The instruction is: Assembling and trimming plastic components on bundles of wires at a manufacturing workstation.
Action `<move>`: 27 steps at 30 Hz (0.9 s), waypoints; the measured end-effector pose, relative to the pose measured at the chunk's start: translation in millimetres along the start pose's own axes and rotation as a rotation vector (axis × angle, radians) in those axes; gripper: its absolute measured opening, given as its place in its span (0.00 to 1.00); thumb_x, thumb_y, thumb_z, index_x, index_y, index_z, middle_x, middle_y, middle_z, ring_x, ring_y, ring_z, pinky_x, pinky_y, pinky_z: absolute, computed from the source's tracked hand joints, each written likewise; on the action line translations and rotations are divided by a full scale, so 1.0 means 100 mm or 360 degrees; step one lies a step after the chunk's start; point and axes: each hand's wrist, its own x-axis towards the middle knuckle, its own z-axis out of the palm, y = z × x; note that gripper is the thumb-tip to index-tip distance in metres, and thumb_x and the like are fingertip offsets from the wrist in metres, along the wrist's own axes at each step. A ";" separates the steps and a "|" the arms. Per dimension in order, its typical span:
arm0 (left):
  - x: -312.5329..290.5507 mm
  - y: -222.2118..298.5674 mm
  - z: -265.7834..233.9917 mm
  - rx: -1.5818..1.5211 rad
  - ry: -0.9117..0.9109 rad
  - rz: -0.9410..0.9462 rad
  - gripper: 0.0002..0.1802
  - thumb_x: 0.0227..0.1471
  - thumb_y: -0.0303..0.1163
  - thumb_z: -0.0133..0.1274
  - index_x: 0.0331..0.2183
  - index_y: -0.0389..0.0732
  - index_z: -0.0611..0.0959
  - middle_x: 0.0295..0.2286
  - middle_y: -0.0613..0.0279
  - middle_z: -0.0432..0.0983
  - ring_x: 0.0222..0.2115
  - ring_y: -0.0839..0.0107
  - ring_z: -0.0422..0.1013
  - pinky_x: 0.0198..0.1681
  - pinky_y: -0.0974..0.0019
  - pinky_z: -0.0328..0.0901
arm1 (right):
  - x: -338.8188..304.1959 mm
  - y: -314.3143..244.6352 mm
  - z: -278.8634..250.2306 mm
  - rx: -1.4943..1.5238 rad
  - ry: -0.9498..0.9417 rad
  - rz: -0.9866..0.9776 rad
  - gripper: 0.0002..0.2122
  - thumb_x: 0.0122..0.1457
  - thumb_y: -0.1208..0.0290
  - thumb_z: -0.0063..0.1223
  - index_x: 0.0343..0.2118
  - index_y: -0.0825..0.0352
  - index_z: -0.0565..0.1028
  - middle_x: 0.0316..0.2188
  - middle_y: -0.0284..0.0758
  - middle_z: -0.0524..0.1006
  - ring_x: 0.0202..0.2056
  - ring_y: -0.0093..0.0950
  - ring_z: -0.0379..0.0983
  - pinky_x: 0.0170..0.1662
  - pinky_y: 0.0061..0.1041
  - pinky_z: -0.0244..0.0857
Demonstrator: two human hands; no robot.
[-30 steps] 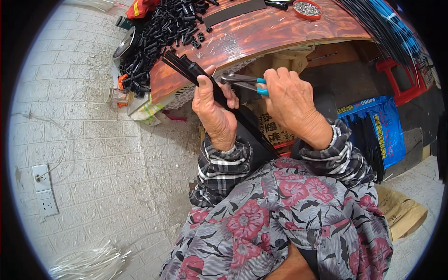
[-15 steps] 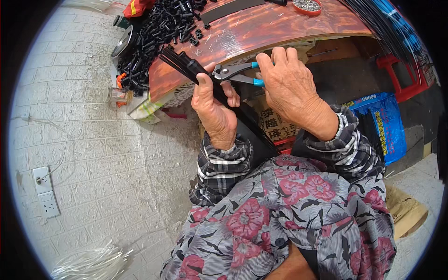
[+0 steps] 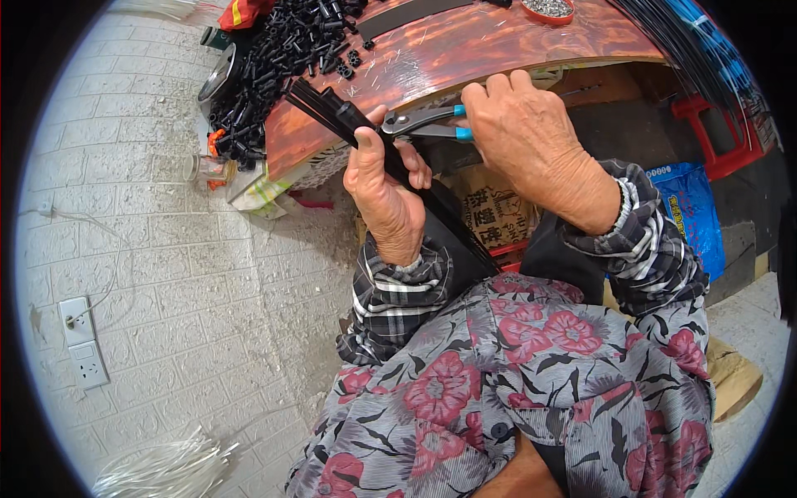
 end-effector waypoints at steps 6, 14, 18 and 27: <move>0.06 -0.05 0.09 0.0114 0.0150 0.0050 0.27 0.59 0.53 0.49 0.46 0.39 0.74 0.16 0.66 0.65 0.12 0.77 0.60 0.16 0.71 0.55 | -0.03 -0.08 0.11 0.0070 -0.0050 0.0198 0.11 0.44 0.76 0.60 0.30 0.72 0.72 0.27 0.44 0.76 0.32 0.38 0.76 0.32 0.32 0.73; 0.23 -0.11 0.12 0.0124 0.0385 0.0155 0.15 0.58 0.42 0.55 0.30 0.39 0.77 0.15 0.68 0.66 0.11 0.82 0.59 0.12 0.77 0.51 | -0.09 -0.37 0.43 0.0276 0.0082 0.0556 0.07 0.51 0.73 0.55 0.28 0.69 0.71 0.26 0.44 0.74 0.31 0.39 0.74 0.30 0.33 0.72; 0.25 -0.13 0.09 0.0078 0.0402 0.0149 0.15 0.58 0.42 0.55 0.30 0.40 0.76 0.15 0.67 0.66 0.11 0.82 0.58 0.12 0.77 0.51 | -0.12 -0.42 0.52 0.0346 0.0114 0.0599 0.07 0.51 0.72 0.55 0.29 0.69 0.71 0.26 0.45 0.74 0.31 0.42 0.73 0.31 0.36 0.71; 0.18 -0.04 -0.17 -0.0105 0.0023 -0.0120 0.28 0.60 0.57 0.44 0.46 0.42 0.75 0.16 0.65 0.65 0.12 0.74 0.58 0.17 0.68 0.54 | -0.13 -0.26 0.34 0.0532 0.0035 0.0421 0.10 0.50 0.74 0.57 0.33 0.70 0.69 0.32 0.45 0.69 0.38 0.43 0.69 0.35 0.38 0.70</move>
